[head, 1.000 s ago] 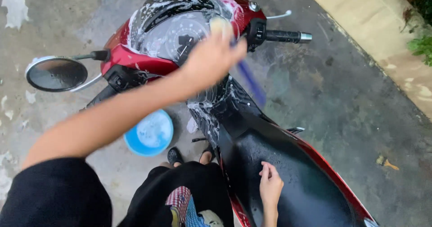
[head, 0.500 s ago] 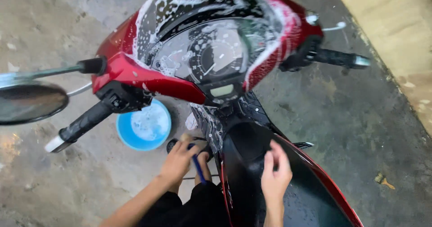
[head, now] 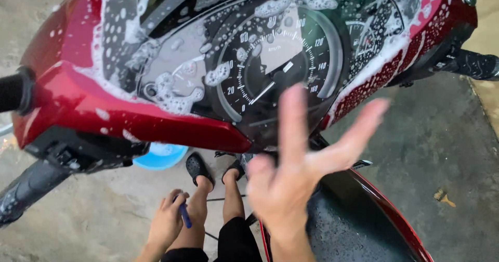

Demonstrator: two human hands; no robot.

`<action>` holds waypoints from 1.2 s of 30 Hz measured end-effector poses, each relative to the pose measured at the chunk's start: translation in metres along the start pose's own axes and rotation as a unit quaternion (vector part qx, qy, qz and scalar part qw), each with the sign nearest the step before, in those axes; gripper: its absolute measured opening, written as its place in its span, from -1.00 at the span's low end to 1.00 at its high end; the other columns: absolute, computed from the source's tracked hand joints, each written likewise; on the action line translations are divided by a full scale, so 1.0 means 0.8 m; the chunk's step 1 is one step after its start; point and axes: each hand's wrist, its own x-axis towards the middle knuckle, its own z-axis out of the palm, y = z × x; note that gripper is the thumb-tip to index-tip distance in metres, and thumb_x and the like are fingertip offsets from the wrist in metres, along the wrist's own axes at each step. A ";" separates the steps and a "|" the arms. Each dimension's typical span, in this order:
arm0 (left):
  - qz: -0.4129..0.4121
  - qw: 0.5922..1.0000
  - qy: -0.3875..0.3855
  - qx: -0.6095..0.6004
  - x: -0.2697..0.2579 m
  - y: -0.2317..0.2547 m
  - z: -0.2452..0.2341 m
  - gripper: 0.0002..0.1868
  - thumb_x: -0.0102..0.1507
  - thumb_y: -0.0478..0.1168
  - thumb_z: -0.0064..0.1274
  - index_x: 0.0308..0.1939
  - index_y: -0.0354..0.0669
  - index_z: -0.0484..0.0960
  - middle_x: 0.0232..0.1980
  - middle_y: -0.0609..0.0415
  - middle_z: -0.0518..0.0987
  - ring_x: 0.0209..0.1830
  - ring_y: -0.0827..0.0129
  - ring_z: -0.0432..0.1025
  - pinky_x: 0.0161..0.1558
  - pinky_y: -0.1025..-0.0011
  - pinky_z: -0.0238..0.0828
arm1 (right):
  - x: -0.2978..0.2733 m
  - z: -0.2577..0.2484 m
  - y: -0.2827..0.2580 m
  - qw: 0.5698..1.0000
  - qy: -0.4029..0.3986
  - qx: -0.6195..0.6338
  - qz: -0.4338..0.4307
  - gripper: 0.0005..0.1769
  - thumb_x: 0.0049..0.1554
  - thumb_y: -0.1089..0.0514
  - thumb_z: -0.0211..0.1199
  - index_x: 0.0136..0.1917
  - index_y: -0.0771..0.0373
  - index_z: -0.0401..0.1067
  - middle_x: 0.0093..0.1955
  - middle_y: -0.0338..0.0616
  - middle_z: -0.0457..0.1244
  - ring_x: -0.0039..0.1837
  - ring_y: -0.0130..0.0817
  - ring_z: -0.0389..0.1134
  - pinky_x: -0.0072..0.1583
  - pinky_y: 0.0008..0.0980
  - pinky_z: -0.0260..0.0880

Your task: The person is washing a red motor scooter using a brush and soapy water.

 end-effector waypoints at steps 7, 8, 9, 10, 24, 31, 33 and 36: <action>0.025 0.999 0.012 -0.032 0.002 0.005 0.011 -0.52 0.05 -0.42 0.03 0.05 0.00 0.56 0.21 -0.02 0.50 0.08 -0.10 0.43 0.02 0.08 0.44 | -0.040 0.019 0.001 0.993 -0.044 -0.095 -0.051 -0.18 0.27 -0.53 -0.45 0.47 -0.29 0.41 0.70 0.24 -0.58 0.73 0.28 -0.60 0.65 0.44 -0.60; 0.026 0.999 0.012 -0.032 0.003 0.009 0.008 -0.52 0.05 -0.42 0.03 0.05 0.00 0.56 0.21 -0.02 0.50 0.08 -0.10 0.43 0.02 0.08 0.44 | -0.029 0.018 0.013 0.993 -0.043 -0.096 -0.051 -0.18 0.27 -0.53 -0.45 0.47 -0.29 0.41 0.70 0.24 -0.58 0.73 0.28 -0.60 0.65 0.44 -0.60; -0.006 0.999 -0.018 -0.035 0.005 0.012 0.003 -0.51 0.07 -0.41 0.03 0.07 0.05 0.57 0.21 0.03 0.50 0.07 -0.09 0.43 0.01 0.09 0.44 | -0.019 0.016 0.024 0.994 -0.022 -0.103 -0.031 -0.19 0.29 -0.53 -0.47 0.52 -0.29 0.34 0.71 0.21 -0.58 0.73 0.23 -0.60 0.65 0.42 -0.62; -0.039 0.997 -0.048 -0.038 0.007 0.016 -0.001 -0.50 0.09 -0.40 0.04 0.10 0.10 0.57 0.21 0.07 0.51 0.07 -0.07 0.42 0.01 0.09 0.45 | -0.009 0.013 0.035 0.994 -0.001 -0.110 -0.012 -0.20 0.31 -0.52 -0.50 0.56 -0.28 0.27 0.72 0.17 -0.58 0.74 0.18 -0.61 0.65 0.39 -0.63; 0.228 0.853 0.431 -0.186 -0.016 0.234 -0.234 -0.74 0.23 -0.37 0.23 -0.04 -0.23 0.52 0.16 -0.24 0.57 0.14 0.04 0.56 0.19 0.25 0.52 | -0.090 -0.023 0.044 0.987 -0.146 -0.060 0.000 -0.35 0.23 -0.24 0.07 0.53 -0.07 0.28 0.70 0.34 -0.28 0.69 0.40 -0.34 0.58 0.41 -0.46; 0.401 0.824 0.369 -0.153 0.040 0.340 -0.212 -0.73 0.22 -0.43 0.21 -0.01 -0.31 0.58 0.12 -0.32 0.55 0.03 -0.08 0.55 0.04 0.20 0.54 | -0.168 -0.050 0.071 0.978 -0.170 -0.089 0.085 -0.41 0.16 -0.12 0.21 0.44 -0.05 0.39 0.67 0.19 -0.11 0.65 0.24 -0.17 0.54 0.26 -0.35; 0.409 0.797 0.409 -0.173 0.051 0.315 -0.206 -0.77 0.27 -0.47 0.17 -0.01 -0.29 0.53 0.16 -0.30 0.54 0.07 -0.07 0.55 0.08 0.20 0.56 | -0.187 -0.072 0.081 0.978 -0.158 -0.099 0.095 -0.44 0.18 -0.12 0.20 0.43 -0.05 0.40 0.66 0.13 -0.07 0.65 0.20 -0.14 0.55 0.24 -0.33; 0.360 0.781 0.485 -0.162 0.040 0.309 -0.271 -0.76 0.34 -0.52 0.13 0.05 -0.30 0.51 0.22 -0.31 0.52 0.11 -0.07 0.55 0.13 0.21 0.57 | -0.218 -0.104 0.106 0.974 -0.137 -0.136 0.119 -0.47 0.20 -0.13 0.17 0.41 -0.06 0.42 0.63 0.03 0.02 0.64 0.15 -0.09 0.55 0.23 -0.30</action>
